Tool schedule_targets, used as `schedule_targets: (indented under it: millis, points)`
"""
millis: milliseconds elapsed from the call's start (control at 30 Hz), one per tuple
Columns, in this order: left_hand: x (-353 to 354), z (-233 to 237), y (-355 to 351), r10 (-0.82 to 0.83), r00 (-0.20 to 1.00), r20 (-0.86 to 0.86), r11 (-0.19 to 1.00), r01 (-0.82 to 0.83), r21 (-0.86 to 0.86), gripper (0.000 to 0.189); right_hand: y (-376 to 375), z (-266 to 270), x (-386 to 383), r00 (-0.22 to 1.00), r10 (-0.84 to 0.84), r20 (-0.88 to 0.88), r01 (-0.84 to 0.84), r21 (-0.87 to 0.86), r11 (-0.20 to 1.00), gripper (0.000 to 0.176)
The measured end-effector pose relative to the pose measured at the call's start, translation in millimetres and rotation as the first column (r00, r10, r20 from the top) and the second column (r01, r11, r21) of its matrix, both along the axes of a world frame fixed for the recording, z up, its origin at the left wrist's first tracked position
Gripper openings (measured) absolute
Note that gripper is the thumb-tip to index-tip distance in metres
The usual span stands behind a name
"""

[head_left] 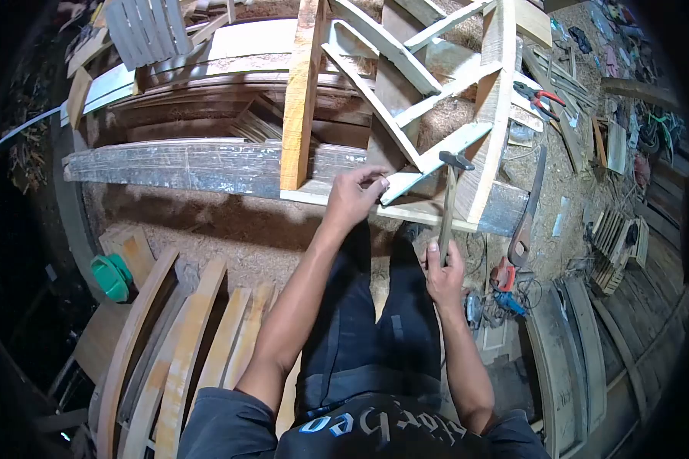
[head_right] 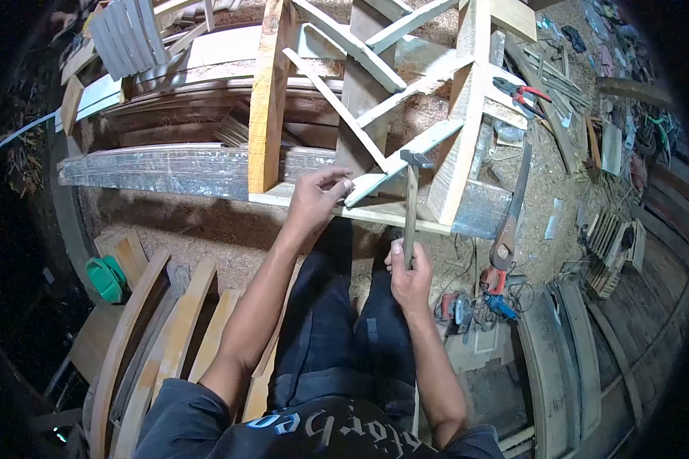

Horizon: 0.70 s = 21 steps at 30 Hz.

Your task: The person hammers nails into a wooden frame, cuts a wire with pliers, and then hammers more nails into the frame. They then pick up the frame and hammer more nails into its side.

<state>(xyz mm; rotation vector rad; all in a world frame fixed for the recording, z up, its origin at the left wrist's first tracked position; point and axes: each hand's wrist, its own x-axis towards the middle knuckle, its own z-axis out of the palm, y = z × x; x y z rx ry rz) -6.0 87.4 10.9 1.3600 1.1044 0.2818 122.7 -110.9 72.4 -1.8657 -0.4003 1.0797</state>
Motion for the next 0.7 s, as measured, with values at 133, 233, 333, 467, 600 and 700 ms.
schedule_targets:
  millis: [133,233,333,467,600,700]
  points:
    - [-2,-4,6,0.002,1.000,-0.027,0.995,-0.004,-0.101,0.026,3,24,-5,0.989,0.102,0.105,-0.088,-0.131,0.988,0.016]
    - [-2,1,8,-0.009,0.999,-0.032,0.993,0.005,-0.118,0.025,1,37,-4,0.981,0.158,0.110,-0.128,-0.239,0.963,0.017]
    - [-2,5,9,-0.010,1.000,-0.027,0.993,0.007,-0.114,0.024,9,50,-1,0.978,0.176,0.117,-0.148,-0.211,0.966,0.018]
    - [0,7,13,0.033,0.999,-0.043,0.987,-0.040,-0.154,0.021,17,60,0,0.968,0.228,0.107,-0.199,-0.230,0.953,0.019]
    - [-1,6,14,0.008,0.997,-0.082,0.988,-0.020,-0.154,0.020,33,74,1,0.942,0.302,0.147,-0.265,-0.228,0.937,0.022]
    - [2,10,11,0.049,0.995,-0.091,0.994,-0.058,-0.098,0.019,47,85,9,0.916,0.375,0.140,-0.336,-0.241,0.911,0.026]
